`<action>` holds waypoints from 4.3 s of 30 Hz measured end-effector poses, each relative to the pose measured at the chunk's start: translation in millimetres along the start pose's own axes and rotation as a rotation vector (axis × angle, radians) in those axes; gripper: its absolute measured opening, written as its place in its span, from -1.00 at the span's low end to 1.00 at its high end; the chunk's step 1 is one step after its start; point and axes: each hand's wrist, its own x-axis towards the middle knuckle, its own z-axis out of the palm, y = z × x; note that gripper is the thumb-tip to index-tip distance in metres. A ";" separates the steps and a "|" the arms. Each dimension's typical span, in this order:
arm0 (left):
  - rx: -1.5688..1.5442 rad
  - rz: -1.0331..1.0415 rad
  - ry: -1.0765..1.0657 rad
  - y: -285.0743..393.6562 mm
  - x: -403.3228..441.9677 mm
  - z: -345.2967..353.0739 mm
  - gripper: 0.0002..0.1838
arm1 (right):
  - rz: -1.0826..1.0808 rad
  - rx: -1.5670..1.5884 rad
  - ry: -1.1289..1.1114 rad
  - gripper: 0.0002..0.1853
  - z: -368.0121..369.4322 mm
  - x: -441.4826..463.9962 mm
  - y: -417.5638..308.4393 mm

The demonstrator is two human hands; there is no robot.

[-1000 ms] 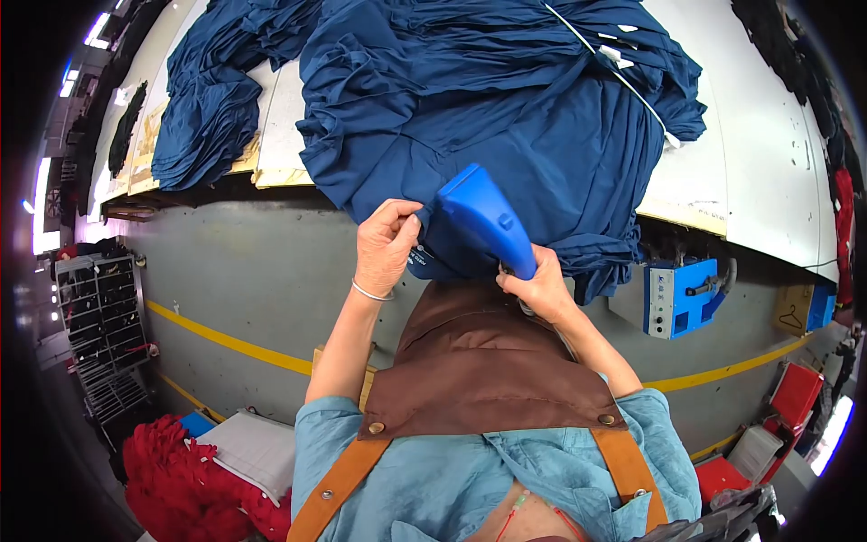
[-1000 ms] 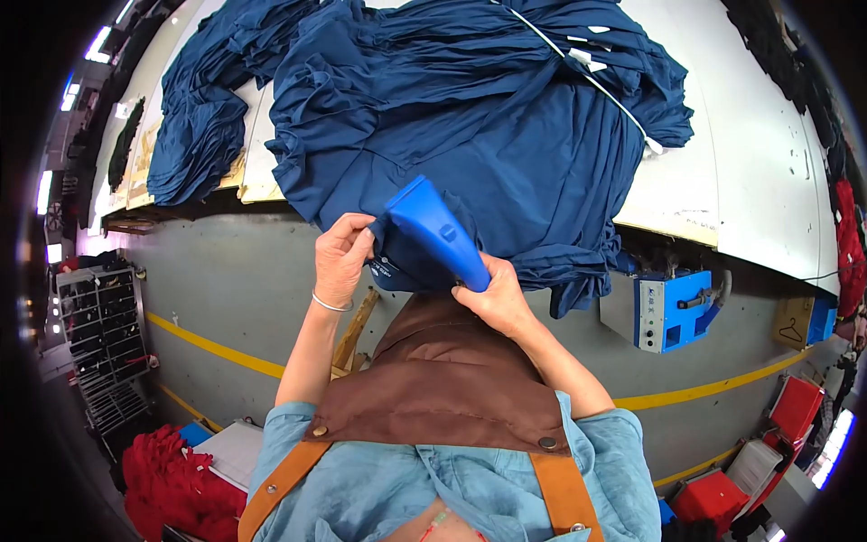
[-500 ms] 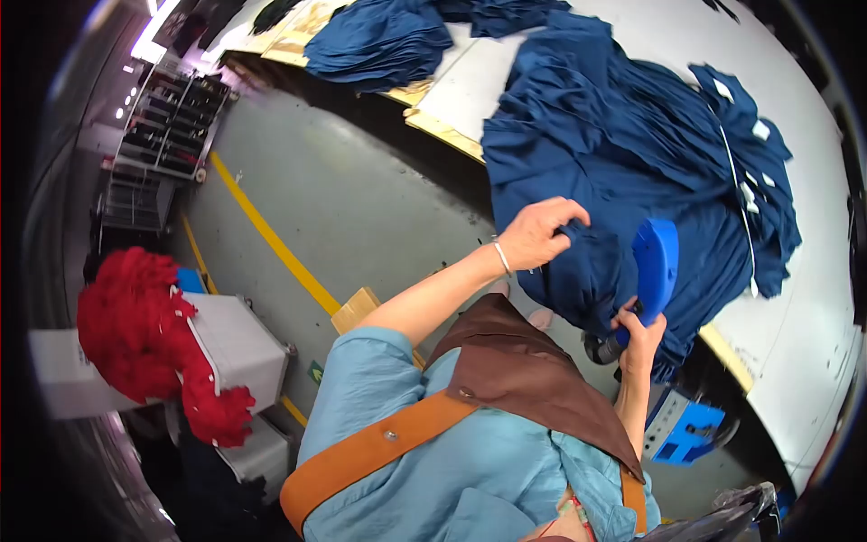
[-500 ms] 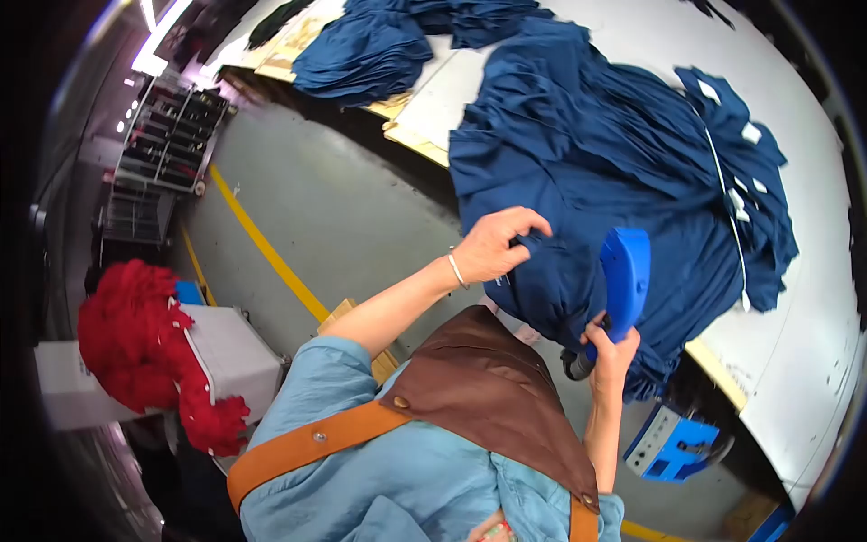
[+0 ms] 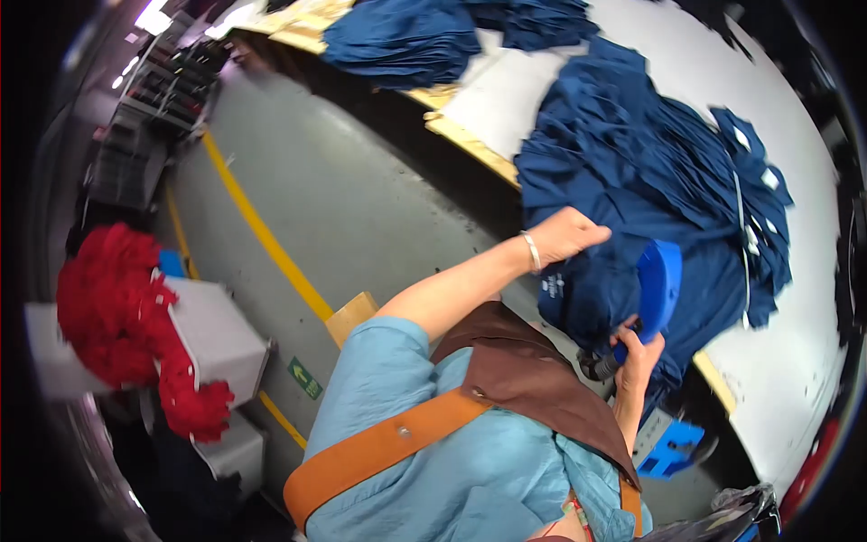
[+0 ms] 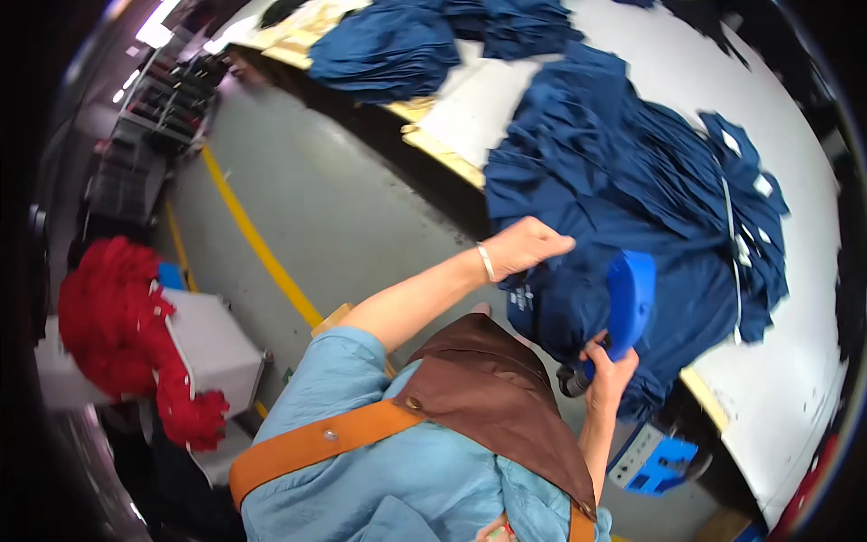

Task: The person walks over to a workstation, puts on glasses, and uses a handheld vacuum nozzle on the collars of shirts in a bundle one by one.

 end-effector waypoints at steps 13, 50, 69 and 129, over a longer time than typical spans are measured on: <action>-0.199 -0.010 -0.189 20.0 -9.8 14.4 -0.45 | -0.012 -0.314 -0.045 -0.88 9.5 -1.2 -9.4; 1.269 0.569 0.175 -26.8 26.3 39.0 -0.72 | 0.071 0.045 0.092 -0.85 -17.5 1.8 44.0; -0.143 -0.029 0.035 -7.7 32.3 26.7 -0.87 | 0.039 -0.173 -0.150 -0.92 -2.8 23.7 12.8; 1.097 1.055 0.432 92.6 85.5 -61.0 -0.72 | 0.033 0.102 0.191 -0.86 -23.5 -3.3 31.6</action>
